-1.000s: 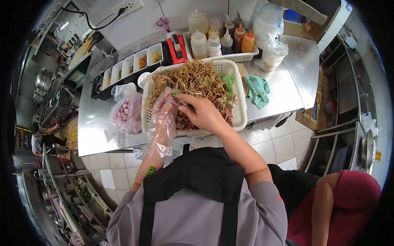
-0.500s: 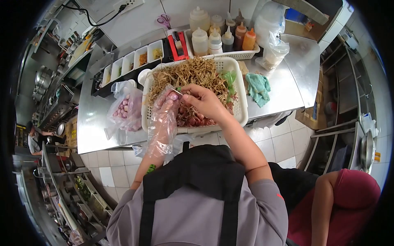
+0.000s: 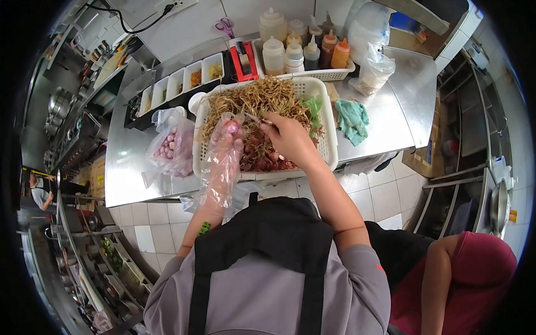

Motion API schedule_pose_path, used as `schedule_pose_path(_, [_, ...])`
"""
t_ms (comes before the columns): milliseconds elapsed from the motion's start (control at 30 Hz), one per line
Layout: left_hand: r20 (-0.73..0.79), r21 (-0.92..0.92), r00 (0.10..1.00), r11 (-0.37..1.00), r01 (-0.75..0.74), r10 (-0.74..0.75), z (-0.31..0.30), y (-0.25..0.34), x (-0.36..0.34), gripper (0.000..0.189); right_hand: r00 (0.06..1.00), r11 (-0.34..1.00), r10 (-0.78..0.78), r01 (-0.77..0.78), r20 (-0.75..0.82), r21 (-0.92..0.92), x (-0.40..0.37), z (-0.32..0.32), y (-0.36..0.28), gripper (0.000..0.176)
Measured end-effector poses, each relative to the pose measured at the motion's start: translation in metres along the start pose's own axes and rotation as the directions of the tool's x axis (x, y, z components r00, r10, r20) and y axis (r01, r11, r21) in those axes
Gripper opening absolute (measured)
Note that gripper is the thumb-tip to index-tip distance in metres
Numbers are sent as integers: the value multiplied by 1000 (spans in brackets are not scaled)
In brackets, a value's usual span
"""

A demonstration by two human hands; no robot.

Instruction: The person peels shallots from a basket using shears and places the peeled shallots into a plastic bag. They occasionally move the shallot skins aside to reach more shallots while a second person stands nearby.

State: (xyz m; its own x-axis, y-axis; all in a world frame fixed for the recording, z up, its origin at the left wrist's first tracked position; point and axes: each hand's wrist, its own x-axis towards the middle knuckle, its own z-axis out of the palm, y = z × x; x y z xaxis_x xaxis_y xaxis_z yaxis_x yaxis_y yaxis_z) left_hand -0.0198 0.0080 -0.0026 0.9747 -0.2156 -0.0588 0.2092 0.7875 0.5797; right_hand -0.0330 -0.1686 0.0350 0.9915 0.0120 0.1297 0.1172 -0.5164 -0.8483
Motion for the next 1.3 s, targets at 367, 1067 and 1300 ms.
schedule_pose_path(367, [80, 73, 990, 990, -124, 118, 3, -5, -6, 31, 963, 975, -119, 68, 241, 209, -10, -11, -20, 38])
schedule_pose_path(1067, [75, 202, 991, 971, -127, 114, -4, -10, -3, 36, 952, 937, -271, 226, 145, 268, -6, 8, -8, 23])
schedule_pose_path(1300, [41, 184, 996, 979, -90, 84, 11, -3, -8, 39, 967, 888, -143, 31, 211, 459, -6, 4, -10, 22])
